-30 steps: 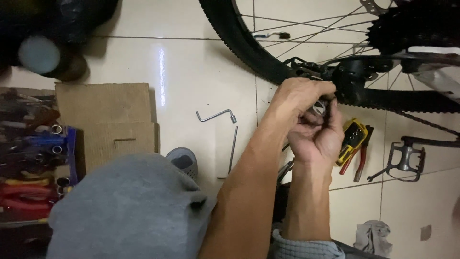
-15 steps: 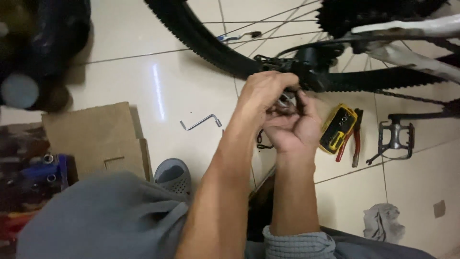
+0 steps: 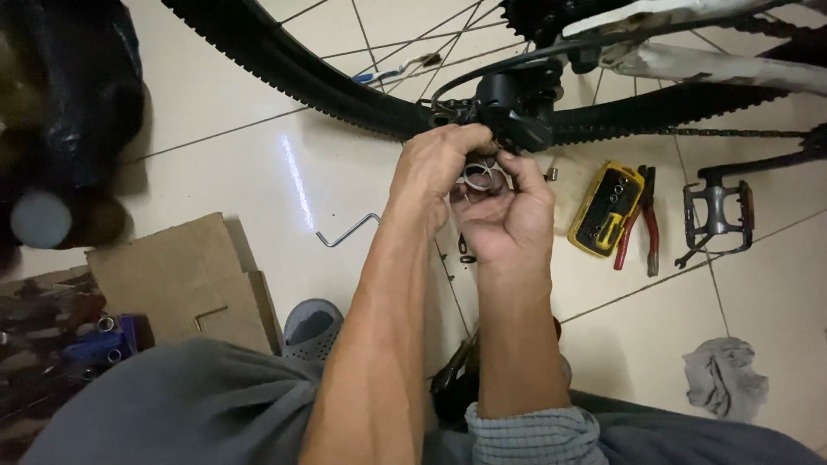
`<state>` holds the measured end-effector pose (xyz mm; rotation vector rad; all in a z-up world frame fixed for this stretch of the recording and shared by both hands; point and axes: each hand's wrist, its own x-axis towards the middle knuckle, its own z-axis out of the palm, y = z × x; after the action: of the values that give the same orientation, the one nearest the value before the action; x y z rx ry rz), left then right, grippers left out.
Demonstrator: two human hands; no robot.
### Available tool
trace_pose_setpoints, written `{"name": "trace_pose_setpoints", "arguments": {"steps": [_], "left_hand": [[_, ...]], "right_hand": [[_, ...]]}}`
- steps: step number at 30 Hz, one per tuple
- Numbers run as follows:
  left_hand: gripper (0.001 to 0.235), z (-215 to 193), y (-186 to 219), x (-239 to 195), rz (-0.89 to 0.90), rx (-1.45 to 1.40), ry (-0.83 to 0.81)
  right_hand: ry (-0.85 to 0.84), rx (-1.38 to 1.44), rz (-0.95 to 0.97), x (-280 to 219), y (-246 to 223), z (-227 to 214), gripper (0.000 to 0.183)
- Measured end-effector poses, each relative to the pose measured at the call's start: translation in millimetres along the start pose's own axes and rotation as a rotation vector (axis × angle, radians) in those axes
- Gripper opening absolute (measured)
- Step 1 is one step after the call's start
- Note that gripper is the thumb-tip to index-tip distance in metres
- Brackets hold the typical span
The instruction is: The person sits on the floor and uses a chain tool to remove a master link from the bicycle chain. They then use their hands to pull the chain apart and separate the link from the chain.
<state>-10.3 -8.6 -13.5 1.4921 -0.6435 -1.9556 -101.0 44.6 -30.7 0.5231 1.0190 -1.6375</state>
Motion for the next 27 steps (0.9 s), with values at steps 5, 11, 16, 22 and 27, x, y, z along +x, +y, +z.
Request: {"name": "trace_pose_setpoints", "arguments": {"steps": [5, 11, 16, 22, 27], "left_hand": [[0.042, 0.9, 0.8, -1.2, 0.042, 0.043, 0.0], [0.045, 0.7, -0.6, -4.4, 0.034, 0.016, 0.002], [0.063, 2.1, 10.1, -31.6, 0.036, -0.024, 0.026], [0.057, -5.8, 2.6, -21.7, 0.034, -0.039, -0.048], [0.046, -4.5, -10.1, -8.4, 0.052, -0.059, -0.074]], "right_hand": [[0.003, -0.038, -0.013, -4.0, 0.0, 6.4, 0.013], [0.013, -0.056, -0.021, -1.6, -1.9, 2.6, 0.012], [0.033, -0.037, -0.005, -13.2, -0.9, 9.3, 0.013], [0.022, -0.029, 0.007, -19.1, 1.1, 13.3, 0.017], [0.04, -0.006, 0.016, -8.5, 0.1, 6.3, 0.015]]}}
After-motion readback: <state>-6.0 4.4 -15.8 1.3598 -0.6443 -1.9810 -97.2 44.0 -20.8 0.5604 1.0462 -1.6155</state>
